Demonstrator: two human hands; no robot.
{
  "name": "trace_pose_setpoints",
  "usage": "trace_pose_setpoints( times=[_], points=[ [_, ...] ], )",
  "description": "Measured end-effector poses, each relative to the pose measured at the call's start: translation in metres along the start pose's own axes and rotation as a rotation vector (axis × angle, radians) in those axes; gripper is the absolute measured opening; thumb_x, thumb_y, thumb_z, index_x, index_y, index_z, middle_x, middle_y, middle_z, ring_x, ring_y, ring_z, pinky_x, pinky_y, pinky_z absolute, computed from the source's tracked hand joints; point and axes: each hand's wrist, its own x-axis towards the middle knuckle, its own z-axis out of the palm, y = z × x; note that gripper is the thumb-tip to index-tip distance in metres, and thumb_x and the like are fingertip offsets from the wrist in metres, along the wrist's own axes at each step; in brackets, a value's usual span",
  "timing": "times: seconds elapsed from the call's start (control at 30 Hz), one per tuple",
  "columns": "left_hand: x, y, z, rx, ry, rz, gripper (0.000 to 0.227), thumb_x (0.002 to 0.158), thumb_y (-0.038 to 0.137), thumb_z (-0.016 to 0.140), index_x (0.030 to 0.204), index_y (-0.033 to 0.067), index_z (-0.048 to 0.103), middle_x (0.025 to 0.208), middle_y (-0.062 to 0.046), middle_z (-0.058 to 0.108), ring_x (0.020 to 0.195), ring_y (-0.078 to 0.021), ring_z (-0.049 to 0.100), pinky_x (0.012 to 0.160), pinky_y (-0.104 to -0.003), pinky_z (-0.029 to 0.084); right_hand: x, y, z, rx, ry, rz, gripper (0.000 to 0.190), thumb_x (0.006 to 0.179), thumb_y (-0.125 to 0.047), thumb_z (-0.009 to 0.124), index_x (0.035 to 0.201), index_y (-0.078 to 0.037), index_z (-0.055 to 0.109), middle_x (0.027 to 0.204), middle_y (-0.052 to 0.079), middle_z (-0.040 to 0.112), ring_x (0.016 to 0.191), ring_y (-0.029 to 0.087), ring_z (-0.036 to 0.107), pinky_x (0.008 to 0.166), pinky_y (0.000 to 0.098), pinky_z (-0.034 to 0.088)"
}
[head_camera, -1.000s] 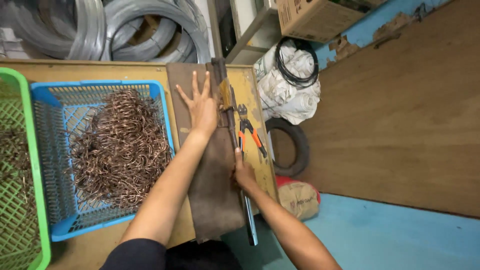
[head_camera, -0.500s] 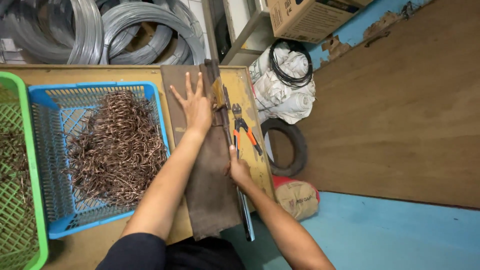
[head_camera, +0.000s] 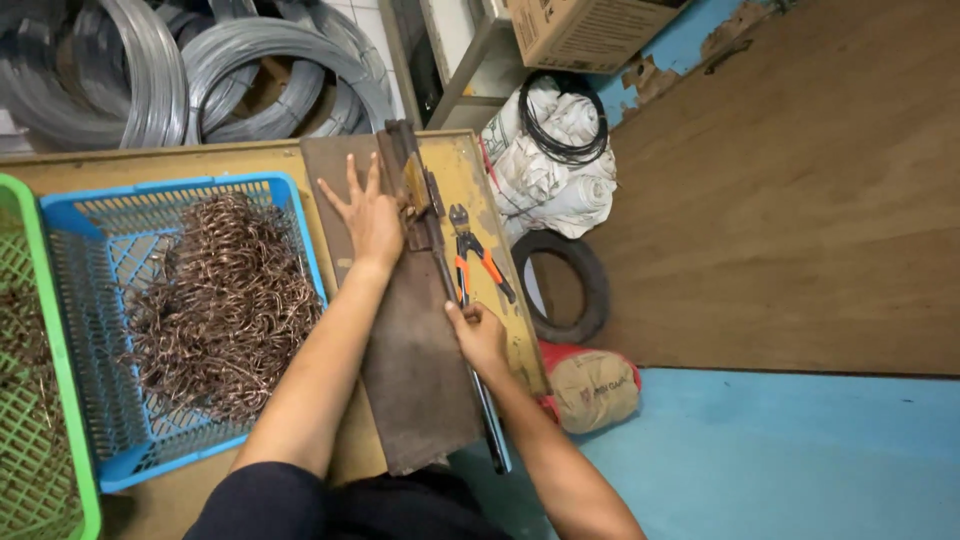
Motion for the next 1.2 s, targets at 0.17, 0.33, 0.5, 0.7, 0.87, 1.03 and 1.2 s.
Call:
trace_pose_setpoints(
  times=[0.17,0.33,0.5,0.7,0.87,1.03,1.2],
  points=[
    [0.000,-0.015,0.022,-0.069,-0.002,-0.005,0.022,0.095,0.040,0.069,0.096,0.0224,0.082,0.161,-0.002,0.050,0.157,-0.0375,0.020,0.115,-0.079,-0.002,-0.003,-0.002,-0.020,0.202,-0.152,0.013,0.048,0.082,-0.057,0.080,0.094,-0.011,0.078,0.085,0.009,0.074,0.082,0.024,0.071,0.076,0.0363,0.056],
    [0.003,-0.038,0.037,-0.193,-0.093,0.043,0.016,0.082,0.038,0.082,0.093,0.0266,0.082,0.165,-0.005,0.041,0.155,-0.0421,0.020,0.117,-0.075,0.015,-0.043,-0.076,-0.062,0.460,-0.137,0.117,0.048,0.084,-0.053,0.076,0.096,-0.007,0.077,0.089,0.008,0.072,0.084,0.022,0.070,0.078,0.0318,0.057],
    [0.009,-0.043,0.031,-0.349,-0.213,0.046,0.016,0.081,0.037,0.084,0.097,0.0341,0.082,0.169,-0.007,0.031,0.156,-0.0469,0.008,0.116,-0.076,0.009,-0.061,-0.118,-0.093,0.714,-0.228,0.102,0.044,0.080,-0.035,0.089,0.087,0.005,0.071,0.074,0.013,0.065,0.068,0.023,0.071,0.065,0.0322,0.059],
    [-0.018,-0.024,0.031,-0.416,-0.305,0.035,0.016,0.085,0.041,0.081,0.099,0.0357,0.082,0.166,-0.008,0.035,0.156,-0.0455,0.010,0.117,-0.075,0.010,-0.043,-0.119,-0.107,0.606,-0.202,0.040,0.041,0.079,-0.030,0.089,0.088,0.005,0.070,0.069,0.015,0.065,0.058,0.019,0.065,0.049,0.0267,0.054],
    [-0.048,-0.030,0.003,-0.509,-0.304,-0.053,0.013,0.088,0.040,0.079,0.098,0.0318,0.082,0.162,-0.010,0.040,0.155,-0.0442,0.018,0.119,-0.069,0.019,-0.035,-0.105,-0.109,0.538,-0.193,0.034,0.041,0.076,-0.033,0.091,0.084,0.003,0.073,0.068,0.013,0.065,0.060,0.020,0.067,0.052,0.0292,0.057],
    [-0.064,-0.044,-0.028,-0.635,-0.192,-0.099,0.014,0.087,0.033,0.081,0.099,0.0263,0.083,0.154,-0.018,0.048,0.146,-0.0513,0.033,0.118,-0.061,0.033,-0.042,-0.091,-0.089,0.433,-0.203,0.042,0.046,0.078,-0.041,0.089,0.085,0.002,0.075,0.072,0.011,0.065,0.066,0.019,0.065,0.054,0.0309,0.055],
    [-0.071,-0.041,-0.060,-0.641,-0.066,-0.025,0.012,0.088,0.023,0.081,0.099,0.0168,0.083,0.151,-0.018,0.050,0.142,-0.0463,0.042,0.119,-0.053,0.033,-0.020,-0.041,-0.056,-0.012,-0.100,-0.184,0.029,0.068,-0.039,0.090,0.073,-0.012,0.080,0.085,0.012,0.077,0.088,0.029,0.074,0.076,0.0354,0.056]
  ],
)
